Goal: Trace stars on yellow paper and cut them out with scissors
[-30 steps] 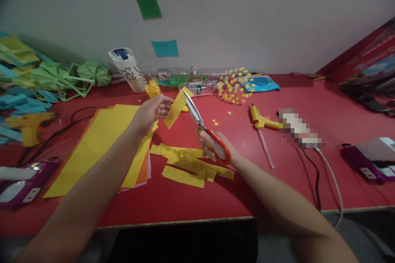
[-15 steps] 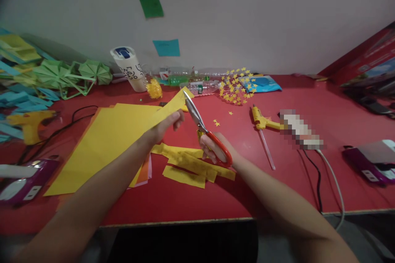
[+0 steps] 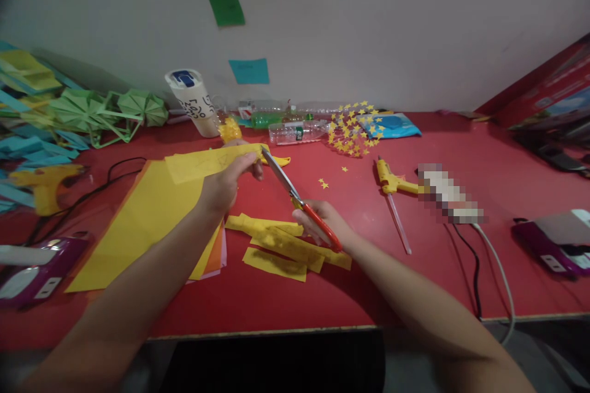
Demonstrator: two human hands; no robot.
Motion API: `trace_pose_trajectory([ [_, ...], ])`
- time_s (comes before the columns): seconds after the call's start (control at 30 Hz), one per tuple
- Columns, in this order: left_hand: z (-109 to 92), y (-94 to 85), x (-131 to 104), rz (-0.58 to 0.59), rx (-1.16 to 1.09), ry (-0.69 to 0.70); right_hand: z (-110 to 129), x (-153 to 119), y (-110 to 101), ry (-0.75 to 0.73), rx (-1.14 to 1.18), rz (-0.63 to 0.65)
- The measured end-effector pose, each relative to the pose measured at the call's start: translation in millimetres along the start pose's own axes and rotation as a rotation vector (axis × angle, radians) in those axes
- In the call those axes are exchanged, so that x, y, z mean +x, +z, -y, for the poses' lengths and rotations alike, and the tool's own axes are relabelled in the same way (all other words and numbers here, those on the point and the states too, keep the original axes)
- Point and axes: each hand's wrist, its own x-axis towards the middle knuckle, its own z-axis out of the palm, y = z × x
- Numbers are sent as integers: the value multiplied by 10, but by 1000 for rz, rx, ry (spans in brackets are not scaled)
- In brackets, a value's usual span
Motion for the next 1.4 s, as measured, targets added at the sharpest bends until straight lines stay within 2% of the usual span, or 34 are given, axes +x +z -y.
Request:
trace_pose_trajectory([
  [0.3,-177,-150,61,142,103,-52,24,-2,-36,4,-108,61],
  [0.47,-178,-220,59,182,172,-75,26,-9,-50,2,-120,89],
  [0.73,-163,-276,60,170,308,-130,-32,10,-46,42,-64,77],
  [0.97,-149,-265,60,164,261,-156,-102,21,-63,43,-40,89],
  [1.17,-135,-289,42,173,297,-356,-115,32,-46,33,-3,61],
  [1.33,-160,-228,80,130,152,-228,-102,33,-45,42,-9,61],
  [1.4,-170,-205,95,111,129,-227,-92,31,-43,56,-10,66],
])
